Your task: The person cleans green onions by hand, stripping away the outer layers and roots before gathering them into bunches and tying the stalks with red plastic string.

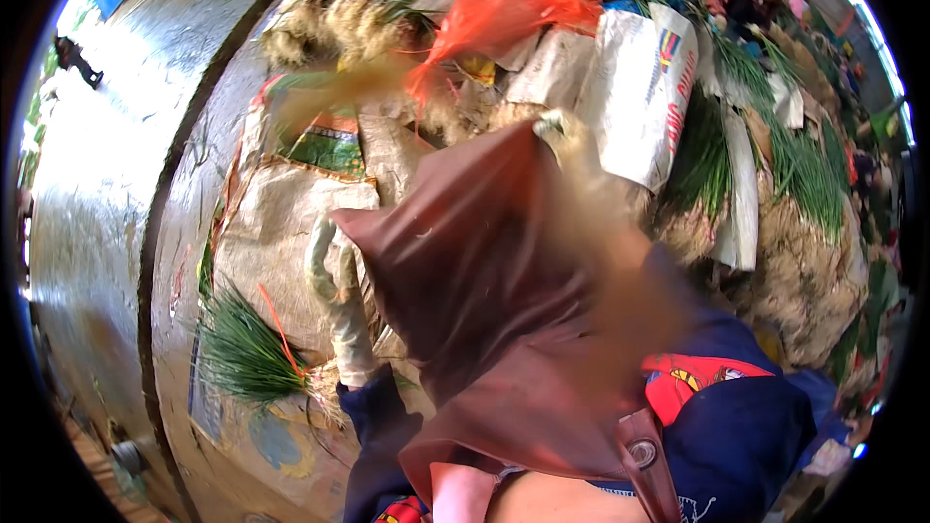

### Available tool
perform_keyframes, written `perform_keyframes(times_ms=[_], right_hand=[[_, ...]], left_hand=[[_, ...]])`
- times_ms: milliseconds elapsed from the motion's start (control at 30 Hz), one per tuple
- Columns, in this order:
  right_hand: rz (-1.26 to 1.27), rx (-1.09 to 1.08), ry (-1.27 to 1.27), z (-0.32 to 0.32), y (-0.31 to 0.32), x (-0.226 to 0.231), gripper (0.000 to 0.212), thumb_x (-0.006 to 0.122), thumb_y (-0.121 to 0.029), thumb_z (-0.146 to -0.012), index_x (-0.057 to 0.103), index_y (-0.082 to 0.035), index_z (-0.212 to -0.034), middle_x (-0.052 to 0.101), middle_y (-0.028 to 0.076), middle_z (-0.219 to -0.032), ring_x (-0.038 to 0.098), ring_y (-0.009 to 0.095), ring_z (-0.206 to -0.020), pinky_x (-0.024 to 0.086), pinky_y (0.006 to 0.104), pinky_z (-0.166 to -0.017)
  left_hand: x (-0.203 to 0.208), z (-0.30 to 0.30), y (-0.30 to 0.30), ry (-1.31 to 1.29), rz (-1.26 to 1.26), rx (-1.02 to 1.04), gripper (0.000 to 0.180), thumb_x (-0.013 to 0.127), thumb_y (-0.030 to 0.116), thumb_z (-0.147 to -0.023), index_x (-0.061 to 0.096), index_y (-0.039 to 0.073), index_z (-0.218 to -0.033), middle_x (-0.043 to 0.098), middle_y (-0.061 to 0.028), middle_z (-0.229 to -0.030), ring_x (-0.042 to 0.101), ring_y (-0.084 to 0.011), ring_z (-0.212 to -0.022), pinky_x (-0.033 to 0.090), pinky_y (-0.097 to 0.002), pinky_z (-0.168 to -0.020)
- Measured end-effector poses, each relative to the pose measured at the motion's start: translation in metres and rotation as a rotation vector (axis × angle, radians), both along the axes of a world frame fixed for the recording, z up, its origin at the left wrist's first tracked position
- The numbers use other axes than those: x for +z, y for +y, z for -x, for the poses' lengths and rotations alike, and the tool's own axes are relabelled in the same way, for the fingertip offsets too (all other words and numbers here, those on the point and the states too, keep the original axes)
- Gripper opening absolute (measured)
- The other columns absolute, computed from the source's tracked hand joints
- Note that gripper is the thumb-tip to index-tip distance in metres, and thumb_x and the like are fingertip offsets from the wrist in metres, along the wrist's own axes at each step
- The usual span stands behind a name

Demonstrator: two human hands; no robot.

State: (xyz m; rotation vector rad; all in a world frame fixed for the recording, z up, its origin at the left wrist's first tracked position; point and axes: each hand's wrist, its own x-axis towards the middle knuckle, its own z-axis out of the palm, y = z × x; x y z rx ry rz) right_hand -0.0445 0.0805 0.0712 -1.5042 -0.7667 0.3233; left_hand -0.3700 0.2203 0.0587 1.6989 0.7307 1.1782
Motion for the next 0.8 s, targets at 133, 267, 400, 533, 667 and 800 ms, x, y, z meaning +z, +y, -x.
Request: perform_keyframes(times_ms=[133,267,400,533,667,800], right_hand=[[0.805,0.228,-0.424,-0.081,-0.031,-0.088,0.022,0.052,-0.02,-0.092,0.063,-0.007,-0.106,0.066,0.006,-0.09,0.056,0.016,-0.078,0.045,0.0308,-0.073],[0.415,0.406,0.312,-0.085,-0.028,-0.115,0.036,0.055,-0.022,-0.092,0.054,-0.006,-0.125,0.062,0.007,-0.114,0.056,0.015,-0.106,0.045,0.0286,-0.089],[0.374,0.179,0.171,-0.111,-0.007,-0.083,0.035,0.063,-0.017,-0.088,0.057,-0.002,-0.119,0.062,0.007,-0.111,0.058,0.013,-0.099,0.046,0.0271,-0.088],[0.436,0.34,-0.266,-0.179,0.08,-0.069,0.036,0.064,-0.021,-0.087,0.057,-0.006,-0.118,0.061,0.009,-0.116,0.058,0.018,-0.103,0.046,0.03,-0.091],[0.892,0.312,-1.012,-0.198,0.226,-0.039,0.065,0.068,-0.027,-0.08,0.039,-0.017,-0.137,0.045,0.004,-0.137,0.043,0.022,-0.125,0.029,0.0346,-0.107],[0.945,0.271,-1.762,-0.211,0.307,-0.087,0.084,0.063,-0.028,-0.078,0.014,-0.024,-0.147,0.025,-0.001,-0.149,0.029,0.023,-0.134,0.017,0.0473,-0.112]], left_hand=[[0.003,-0.069,0.007,0.057,0.089,-0.161,0.041,0.059,0.015,-0.089,0.05,-0.001,-0.126,0.054,-0.0165,-0.126,0.049,-0.0245,-0.118,0.035,-0.0356,-0.102],[0.005,-0.093,0.031,0.305,0.113,-0.305,0.039,0.06,0.005,-0.087,0.051,0.002,-0.125,0.058,-0.011,-0.117,0.058,-0.0179,-0.102,0.045,-0.0301,-0.09],[0.013,-0.131,0.044,0.436,-0.177,-0.422,0.043,0.07,0.007,-0.078,0.057,0.001,-0.119,0.062,-0.0107,-0.113,0.059,-0.018,-0.096,0.048,-0.0274,-0.083],[0.01,-0.164,0.06,0.508,0.042,-0.766,0.041,0.069,0.015,-0.081,0.057,0.003,-0.118,0.062,-0.0141,-0.109,0.06,-0.027,-0.097,0.047,-0.0354,-0.087],[-0.012,-0.181,0.085,0.648,0.045,-0.855,0.048,0.069,0.023,-0.081,0.053,0.004,-0.123,0.061,-0.0143,-0.107,0.058,-0.0288,-0.099,0.045,-0.0369,-0.088],[-0.02,-0.215,0.113,0.65,-0.051,-0.852,0.052,0.07,0.027,-0.08,0.052,0.006,-0.124,0.06,-0.0136,-0.109,0.057,-0.0298,-0.101,0.044,-0.0381,-0.09]])
